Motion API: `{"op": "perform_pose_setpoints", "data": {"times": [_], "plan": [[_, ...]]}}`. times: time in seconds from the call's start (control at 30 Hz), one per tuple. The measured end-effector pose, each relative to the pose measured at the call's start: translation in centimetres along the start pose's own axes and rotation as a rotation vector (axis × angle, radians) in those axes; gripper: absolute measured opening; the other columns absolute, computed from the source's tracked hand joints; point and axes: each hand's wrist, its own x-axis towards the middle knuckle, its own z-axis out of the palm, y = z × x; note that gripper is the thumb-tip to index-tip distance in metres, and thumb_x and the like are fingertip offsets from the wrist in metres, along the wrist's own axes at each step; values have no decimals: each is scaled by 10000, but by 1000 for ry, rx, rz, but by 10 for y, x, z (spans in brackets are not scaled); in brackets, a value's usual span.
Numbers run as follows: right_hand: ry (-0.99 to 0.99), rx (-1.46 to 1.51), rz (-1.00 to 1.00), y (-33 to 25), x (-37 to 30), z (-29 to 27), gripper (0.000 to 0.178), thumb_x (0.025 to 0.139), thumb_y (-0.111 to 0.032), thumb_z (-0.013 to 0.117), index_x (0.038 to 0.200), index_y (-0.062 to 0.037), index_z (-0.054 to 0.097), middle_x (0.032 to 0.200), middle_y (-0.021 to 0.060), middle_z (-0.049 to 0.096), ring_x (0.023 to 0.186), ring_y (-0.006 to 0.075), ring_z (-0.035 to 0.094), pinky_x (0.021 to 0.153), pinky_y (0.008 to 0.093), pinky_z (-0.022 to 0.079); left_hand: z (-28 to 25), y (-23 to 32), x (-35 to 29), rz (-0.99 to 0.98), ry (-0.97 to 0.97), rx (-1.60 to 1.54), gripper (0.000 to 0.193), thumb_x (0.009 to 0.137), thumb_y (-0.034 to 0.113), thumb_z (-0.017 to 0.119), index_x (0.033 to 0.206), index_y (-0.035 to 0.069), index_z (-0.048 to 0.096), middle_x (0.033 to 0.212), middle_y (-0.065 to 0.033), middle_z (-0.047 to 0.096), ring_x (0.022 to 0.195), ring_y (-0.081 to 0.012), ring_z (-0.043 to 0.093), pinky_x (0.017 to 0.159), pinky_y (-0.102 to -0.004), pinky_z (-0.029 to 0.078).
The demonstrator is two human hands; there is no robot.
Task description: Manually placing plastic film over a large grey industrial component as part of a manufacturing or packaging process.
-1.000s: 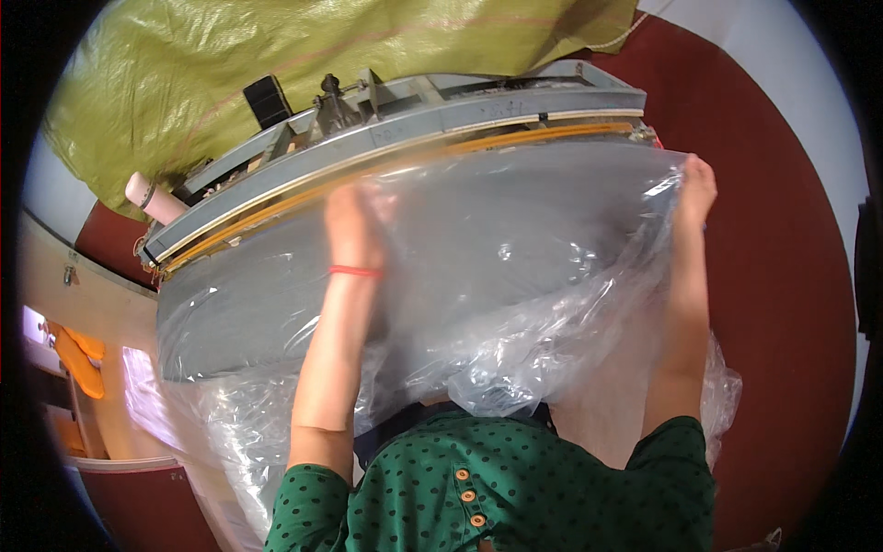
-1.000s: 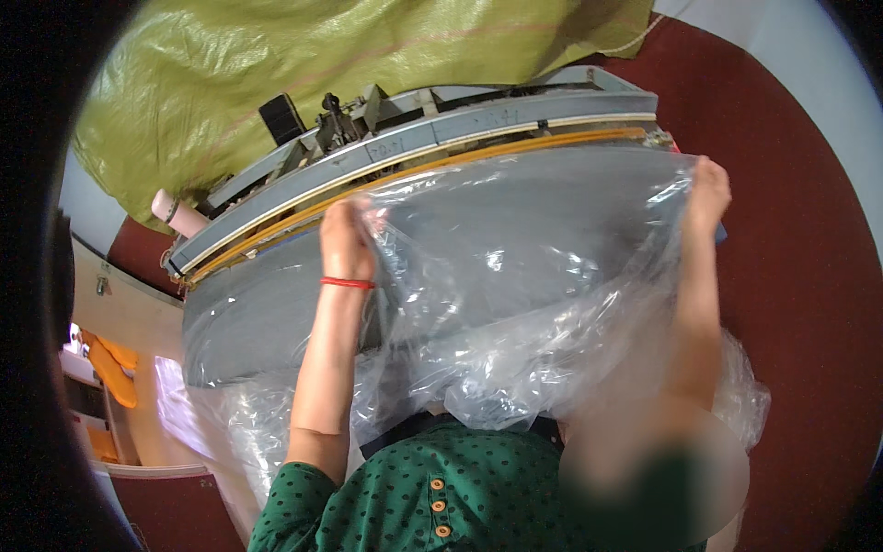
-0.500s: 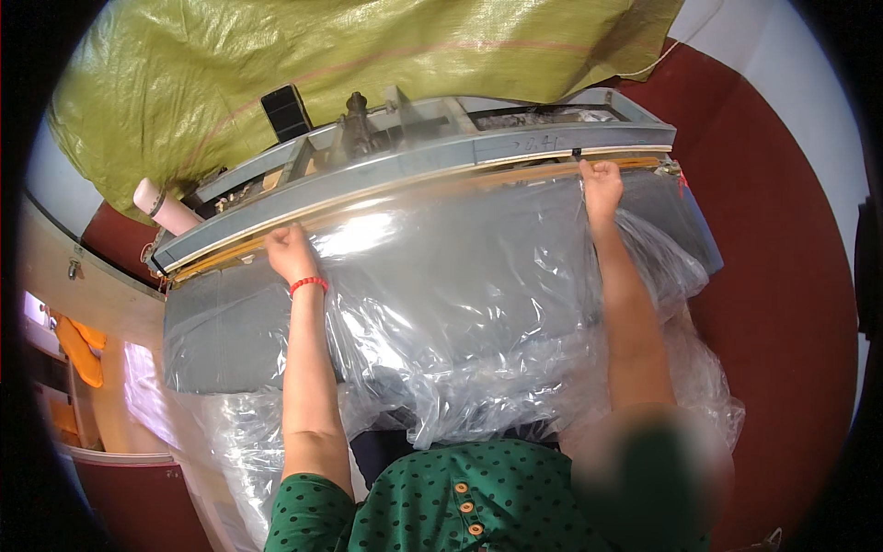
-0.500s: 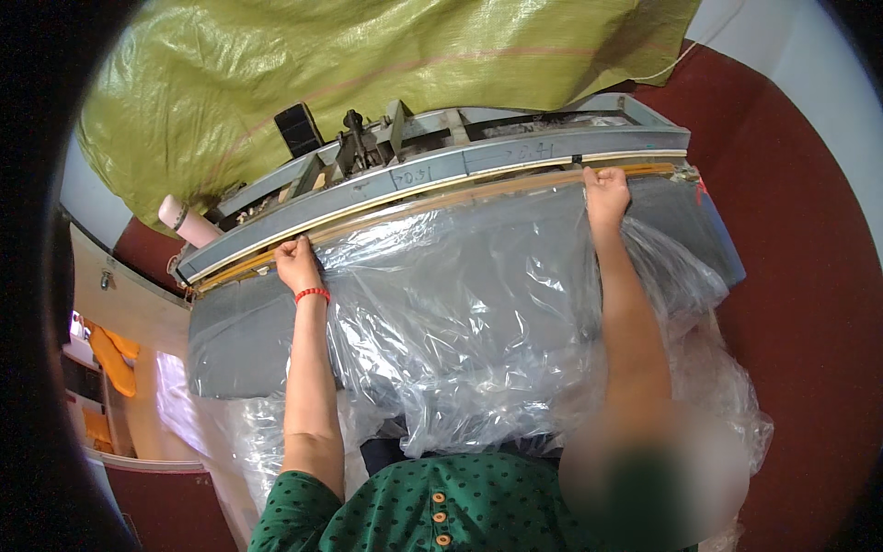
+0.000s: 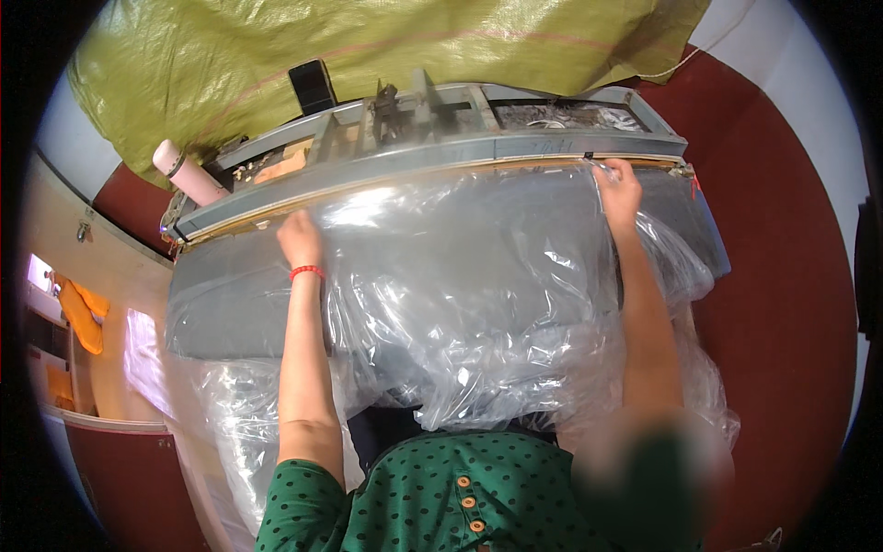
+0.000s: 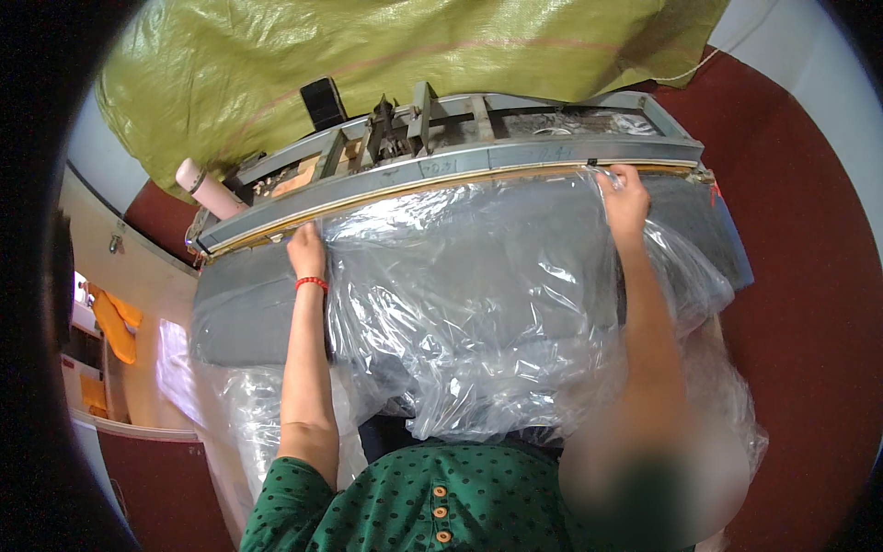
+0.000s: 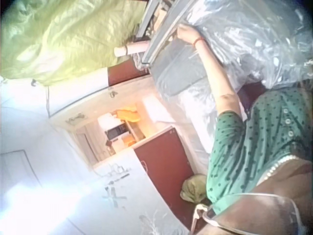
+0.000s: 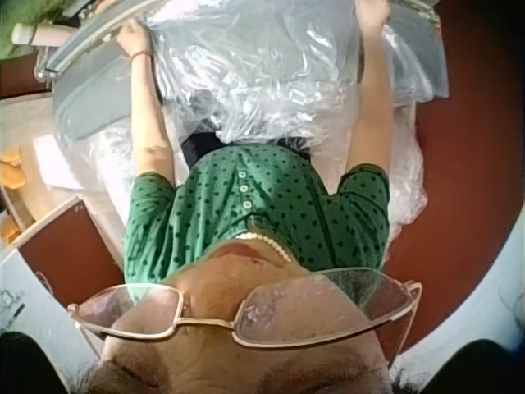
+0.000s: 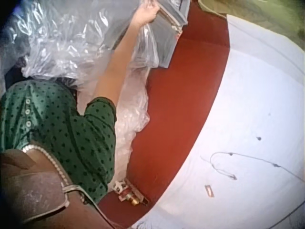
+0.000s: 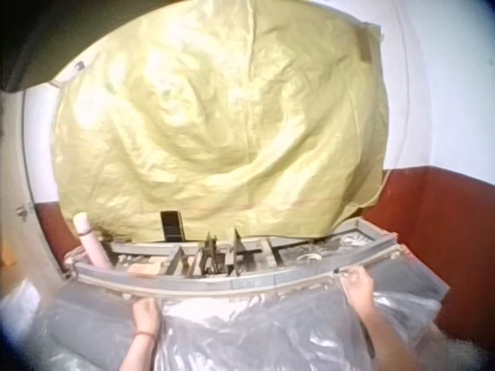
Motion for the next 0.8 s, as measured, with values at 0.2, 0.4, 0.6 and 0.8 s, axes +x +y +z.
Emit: {"op": "perform_pose_setpoints", "data": {"times": [0.2, 0.4, 0.6, 0.8], "plan": [[236, -275, 167, 18, -6, -116, 214, 721, -246, 669, 769, -45, 610, 710, 56, 605, 650, 165, 551, 649, 306, 443, -25, 86, -41, -18, -689, -555, 138, 859, 158, 500, 764, 57, 504, 690, 21, 491, 623, -64, 456, 580, -202, 375], [202, -332, -208, -73, 5, -115, 243, 737, -169, 638, 944, -55, 582, 952, 109, 572, 919, 253, 522, 817, 338, 400, -71, 165, -65, 23, -904, -815, 89, 810, 82, 576, 787, 71, 491, 687, 71, 462, 603, -10, 405, 540, -160, 334], [-739, 462, -548, -244, -41, -20, 348, 652, -33, 664, 988, -35, 573, 993, 80, 559, 965, 209, 520, 850, 290, 403, -106, 171, -67, 119, -846, -788, 144, 765, 22, 610, 787, 73, 477, 709, 76, 454, 616, 0, 397, 538, -145, 325], [-962, 706, -362, -271, -82, 13, 76, 758, -49, 580, 827, -23, 602, 733, 21, 584, 682, 114, 541, 614, 244, 437, -132, 178, -70, 535, -411, -267, 191, 703, 47, 662, 694, 44, 472, 571, 5, 434, 500, -58, 412, 453, -200, 332]]}}
